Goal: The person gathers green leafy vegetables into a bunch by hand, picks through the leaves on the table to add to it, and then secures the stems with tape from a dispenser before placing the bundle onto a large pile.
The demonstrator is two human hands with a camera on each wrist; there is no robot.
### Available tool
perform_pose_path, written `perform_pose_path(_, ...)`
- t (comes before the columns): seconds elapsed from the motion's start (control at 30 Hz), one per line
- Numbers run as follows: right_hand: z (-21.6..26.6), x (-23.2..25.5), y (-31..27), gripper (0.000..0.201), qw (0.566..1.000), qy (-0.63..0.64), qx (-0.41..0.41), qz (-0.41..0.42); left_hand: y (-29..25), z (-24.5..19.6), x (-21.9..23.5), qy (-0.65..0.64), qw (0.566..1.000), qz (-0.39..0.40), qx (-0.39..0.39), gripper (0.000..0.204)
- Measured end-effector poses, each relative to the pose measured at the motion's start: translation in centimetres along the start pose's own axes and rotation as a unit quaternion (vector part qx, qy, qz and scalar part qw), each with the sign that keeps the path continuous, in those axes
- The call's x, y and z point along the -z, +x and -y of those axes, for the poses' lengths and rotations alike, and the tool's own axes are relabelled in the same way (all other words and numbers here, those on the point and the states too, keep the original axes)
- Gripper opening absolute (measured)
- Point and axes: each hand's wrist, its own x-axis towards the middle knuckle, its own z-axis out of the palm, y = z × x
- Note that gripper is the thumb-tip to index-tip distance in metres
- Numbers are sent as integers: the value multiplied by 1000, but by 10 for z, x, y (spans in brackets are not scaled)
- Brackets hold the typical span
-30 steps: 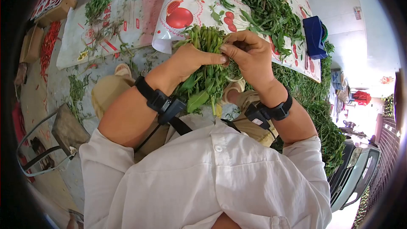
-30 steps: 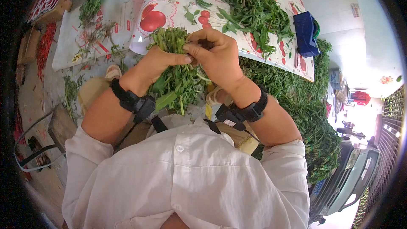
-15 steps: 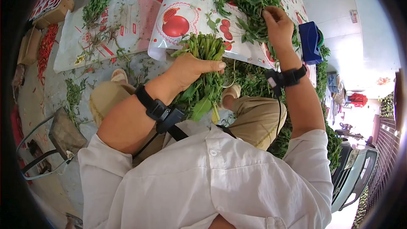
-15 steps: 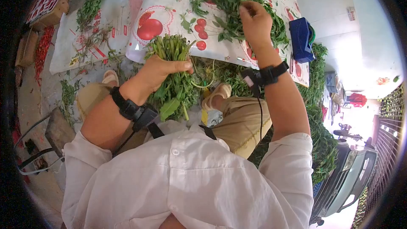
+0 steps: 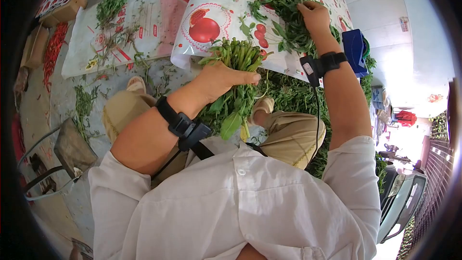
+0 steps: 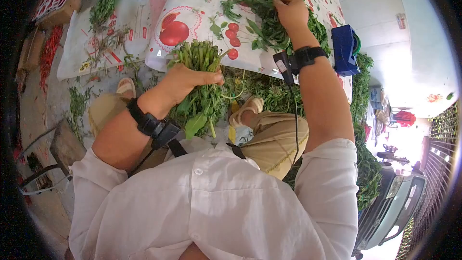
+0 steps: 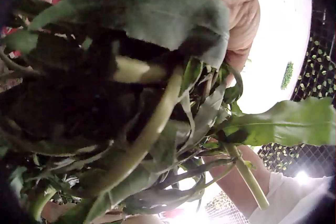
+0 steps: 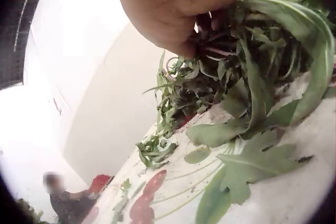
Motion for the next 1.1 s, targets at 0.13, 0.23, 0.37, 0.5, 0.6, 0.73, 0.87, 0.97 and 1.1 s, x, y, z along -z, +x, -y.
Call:
perform_pose_path(0.13, -11, 26, -4, 24, 971, 236, -25, -4, 1, 4, 3, -3, 1000, 12, -5, 15)
perform_pose_path(0.23, 9, 67, -16, 21, 962, 267, -59, 1, 1, 4, 3, -24, 999, 22, 2, 19)
perform_pose_path(0.37, 13, 98, -20, 19, 933, 351, -43, -62, 4, 11, 4, -46, 999, 24, 5, 27)
perform_pose_path(0.5, 11, 106, -26, 22, 891, 446, -12, -83, 3, 14, 5, -43, 999, 9, -5, 26)
perform_pose_path(0.6, -1, 107, -27, 23, 912, 403, 54, -50, 3, 11, 6, -39, 999, 1, 9, 27)
perform_pose_path(0.73, -10, 111, -25, 23, 873, 485, -36, -41, -1, 5, 4, -23, 1000, 3, -19, 17)
perform_pose_path(0.87, -5, 109, -36, 23, 849, 527, -9, 35, 2, 5, 6, -13, 1000, -5, -18, 18)
perform_pose_path(0.97, -9, 109, -44, 23, 862, 497, -31, 93, 0, 3, 4, -36, 999, 14, -30, 18)
perform_pose_path(1.1, -1, 103, -45, 24, 822, 560, -40, 98, -1, 1, 6, -5, 999, 8, -31, 19)
